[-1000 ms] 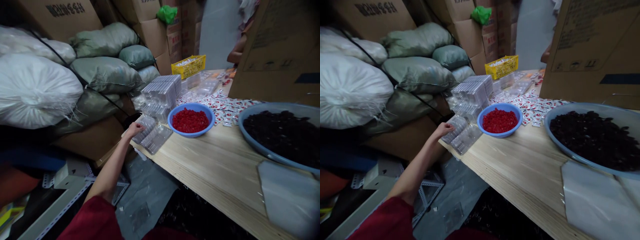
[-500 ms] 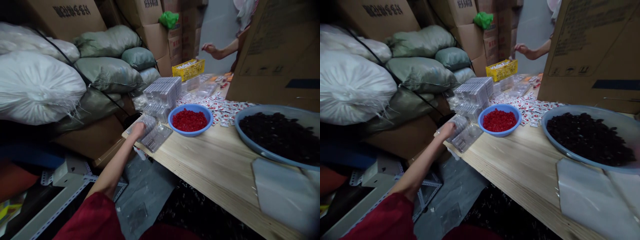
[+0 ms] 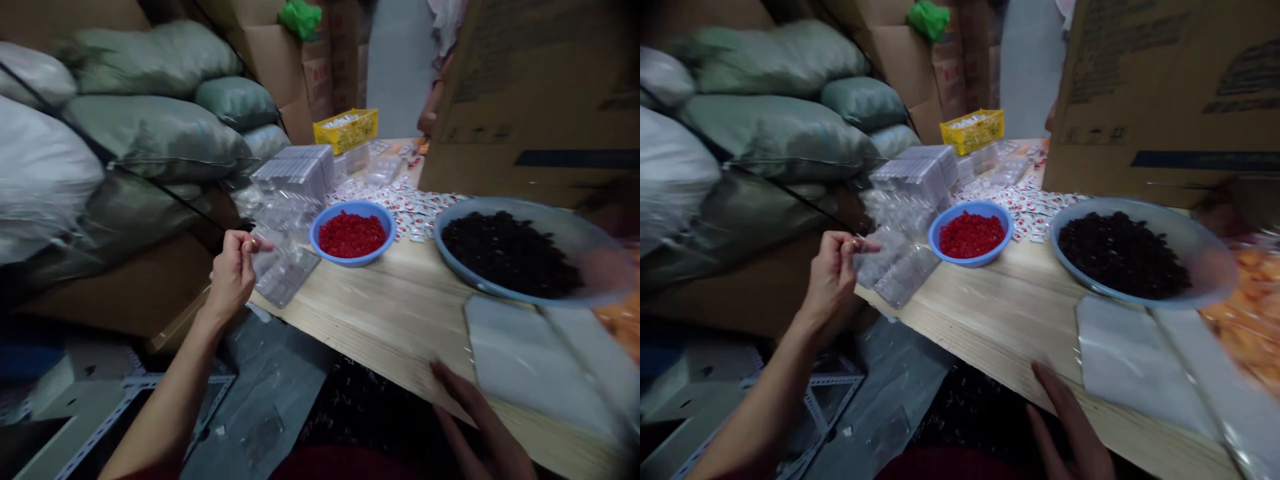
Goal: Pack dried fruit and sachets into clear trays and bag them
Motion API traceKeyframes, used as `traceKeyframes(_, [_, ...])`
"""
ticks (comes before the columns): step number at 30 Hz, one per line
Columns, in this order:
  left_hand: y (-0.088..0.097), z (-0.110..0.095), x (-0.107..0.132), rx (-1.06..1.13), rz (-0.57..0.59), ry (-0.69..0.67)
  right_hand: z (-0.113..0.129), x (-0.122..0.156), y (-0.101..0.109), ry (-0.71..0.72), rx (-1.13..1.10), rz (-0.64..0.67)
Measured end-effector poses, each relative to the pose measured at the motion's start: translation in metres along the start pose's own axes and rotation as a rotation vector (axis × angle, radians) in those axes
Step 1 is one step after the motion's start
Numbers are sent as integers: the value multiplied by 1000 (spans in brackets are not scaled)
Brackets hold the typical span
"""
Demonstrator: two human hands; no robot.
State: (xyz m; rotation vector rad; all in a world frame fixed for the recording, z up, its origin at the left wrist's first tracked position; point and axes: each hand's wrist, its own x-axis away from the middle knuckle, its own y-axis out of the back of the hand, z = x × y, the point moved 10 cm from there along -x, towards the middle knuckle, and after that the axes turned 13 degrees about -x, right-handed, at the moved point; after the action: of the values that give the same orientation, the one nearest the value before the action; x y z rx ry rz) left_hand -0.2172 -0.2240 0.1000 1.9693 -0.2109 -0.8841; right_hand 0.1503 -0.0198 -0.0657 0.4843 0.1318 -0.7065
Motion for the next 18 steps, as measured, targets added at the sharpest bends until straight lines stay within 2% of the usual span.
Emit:
traceKeyframes(1, [-13,-26,8,96,141,-72,17,-6,0,52,71,-29])
traceKeyframes(3, [-54,-79,31,277,506,-228,52,-15,-6,198,238,-71])
traceKeyframes(5, [-101,-128,63,399,844,-391,73,-20,-27,354,371,2])
traceKeyframes(7, [-147,-164,89,456,1060,-527,70,-22,-52,442,415,140])
traceKeyframes(9, [-187,-186,104,447,1150,-604,49,-23,-69,458,406,238])
traceKeyframes(11, [-216,-198,105,338,1109,-650,20,-26,-77,434,404,270])
traceKeyframes(13, [-224,-202,91,220,944,-674,-6,-31,-80,396,418,252])
traceKeyframes(16, [-205,-198,45,235,646,-613,-25,-36,-81,343,413,190])
traceKeyframes(18, [-195,-181,1,203,491,-509,-23,-39,-78,320,386,160])
